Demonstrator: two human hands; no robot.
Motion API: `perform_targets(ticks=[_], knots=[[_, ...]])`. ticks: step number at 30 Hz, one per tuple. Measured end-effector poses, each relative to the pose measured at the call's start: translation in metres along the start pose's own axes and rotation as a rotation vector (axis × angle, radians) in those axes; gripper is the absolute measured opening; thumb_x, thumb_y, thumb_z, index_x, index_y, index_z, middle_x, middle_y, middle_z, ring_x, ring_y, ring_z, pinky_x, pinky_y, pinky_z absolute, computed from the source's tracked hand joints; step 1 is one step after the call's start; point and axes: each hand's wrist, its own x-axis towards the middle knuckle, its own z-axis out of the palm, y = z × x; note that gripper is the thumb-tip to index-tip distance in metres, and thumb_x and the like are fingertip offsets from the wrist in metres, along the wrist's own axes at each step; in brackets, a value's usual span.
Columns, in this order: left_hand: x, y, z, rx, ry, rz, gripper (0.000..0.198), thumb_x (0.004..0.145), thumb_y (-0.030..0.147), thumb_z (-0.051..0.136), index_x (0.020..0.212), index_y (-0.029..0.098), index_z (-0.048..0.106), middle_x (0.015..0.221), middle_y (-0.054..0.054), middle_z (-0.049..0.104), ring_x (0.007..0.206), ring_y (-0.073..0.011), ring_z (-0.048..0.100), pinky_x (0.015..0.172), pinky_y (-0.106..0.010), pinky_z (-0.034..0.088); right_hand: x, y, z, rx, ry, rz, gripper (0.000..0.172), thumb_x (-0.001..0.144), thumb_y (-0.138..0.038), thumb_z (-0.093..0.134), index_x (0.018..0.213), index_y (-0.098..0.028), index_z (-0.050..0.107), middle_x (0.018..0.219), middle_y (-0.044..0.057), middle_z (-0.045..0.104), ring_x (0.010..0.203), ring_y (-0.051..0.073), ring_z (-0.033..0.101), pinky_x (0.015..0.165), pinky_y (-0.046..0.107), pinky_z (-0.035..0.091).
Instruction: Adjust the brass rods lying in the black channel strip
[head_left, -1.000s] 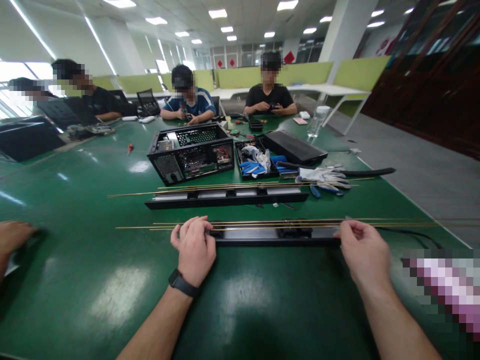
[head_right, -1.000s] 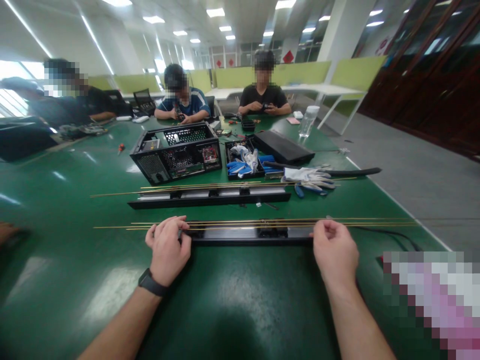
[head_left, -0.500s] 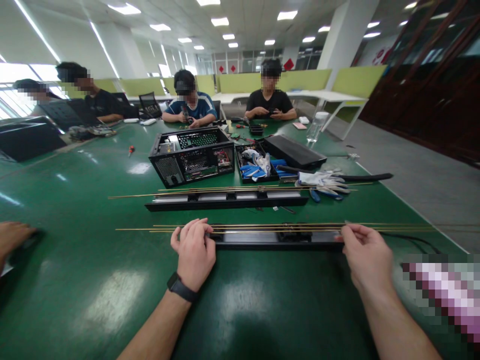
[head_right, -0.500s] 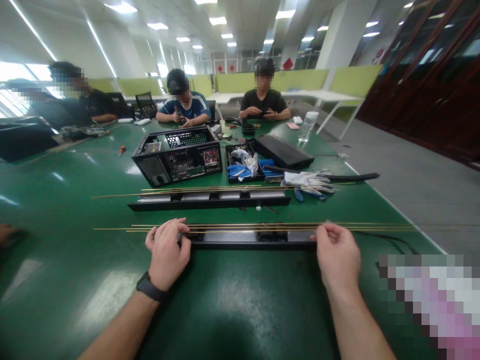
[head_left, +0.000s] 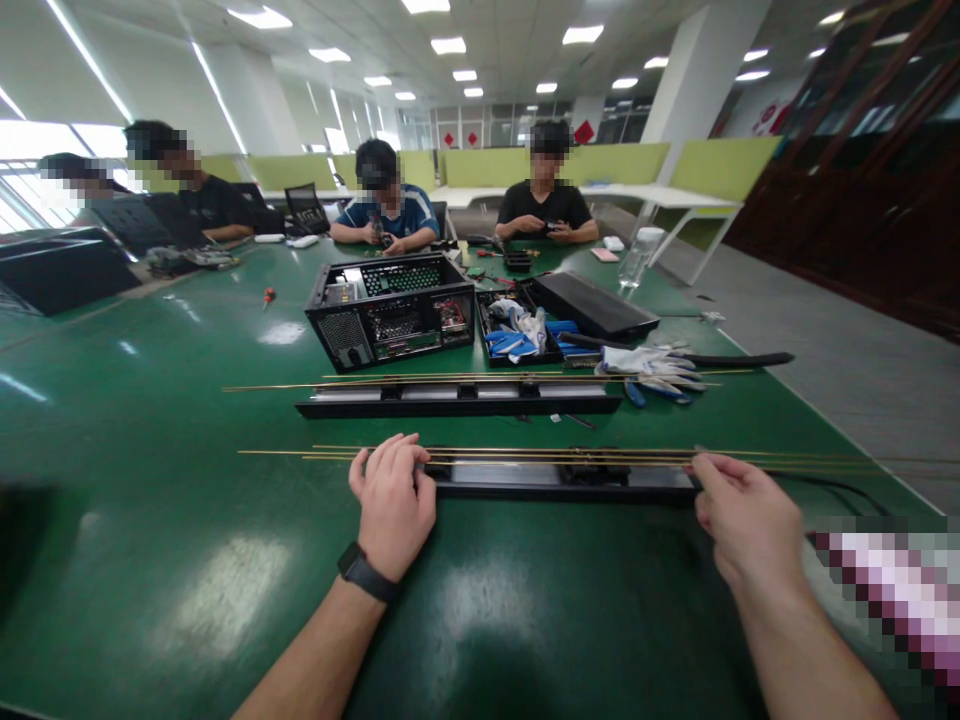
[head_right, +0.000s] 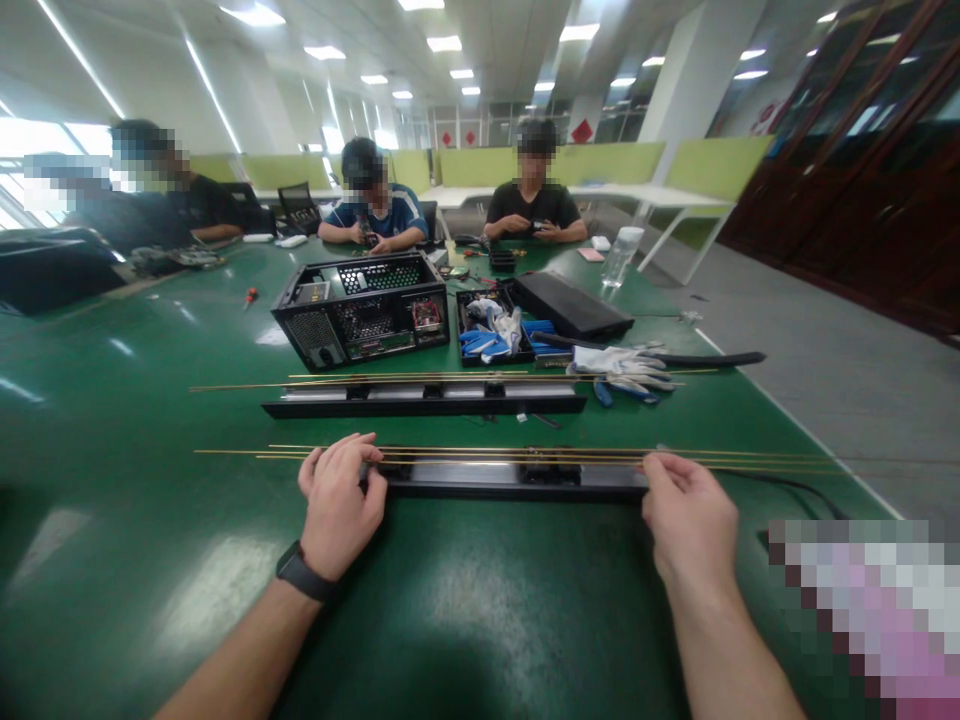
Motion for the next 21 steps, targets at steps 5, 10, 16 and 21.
perform_targets(ticks=[5,10,16,21], knots=[[0.0,0.001,-0.001,-0.002,-0.006,-0.013,0.02,0.087,0.008,0.052,0.094,0.025,0.058,0.122,-0.006,0.074,0.127,-0.0262,0.062,0.118,-0.052,0.024,-0.011,-0.012,0.005,-0.006,-0.04,0.063,0.049,0.061,-0.048,0.081,0.095,-0.018,0.061,0.078,0.001,0.065,0.04,0.008,0.044,0.033,0.02,0.027],[0.001,0.002,-0.002,-0.023,-0.022,-0.027,0.02,0.088,0.009,0.052,0.096,0.025,0.058,0.123,-0.006,0.073,0.129,-0.0256,0.061,0.119,-0.052,0.025,-0.014,-0.016,0.006,-0.002,-0.043,0.075,0.037,0.065,-0.036,0.076,0.093,-0.02,0.057,0.083,0.002,0.066,0.039,0.009,0.045,0.032,0.02,0.028],[0.001,0.004,-0.004,-0.034,-0.014,-0.031,0.021,0.087,0.007,0.052,0.096,0.025,0.058,0.122,-0.006,0.073,0.129,-0.0244,0.061,0.119,-0.051,0.028,-0.016,-0.011,0.01,0.009,-0.156,0.105,0.043,0.061,-0.035,0.08,0.095,-0.022,0.057,0.083,0.003,0.067,0.038,0.011,0.045,0.029,0.021,0.027],[0.001,0.004,-0.004,-0.039,-0.024,-0.028,0.022,0.087,0.007,0.052,0.096,0.026,0.06,0.121,-0.006,0.073,0.129,-0.025,0.061,0.119,-0.051,0.028,-0.015,-0.012,0.01,0.023,-0.072,0.093,0.035,0.06,-0.028,0.077,0.089,-0.023,0.058,0.084,0.003,0.066,0.041,0.011,0.047,0.029,0.02,0.027]])
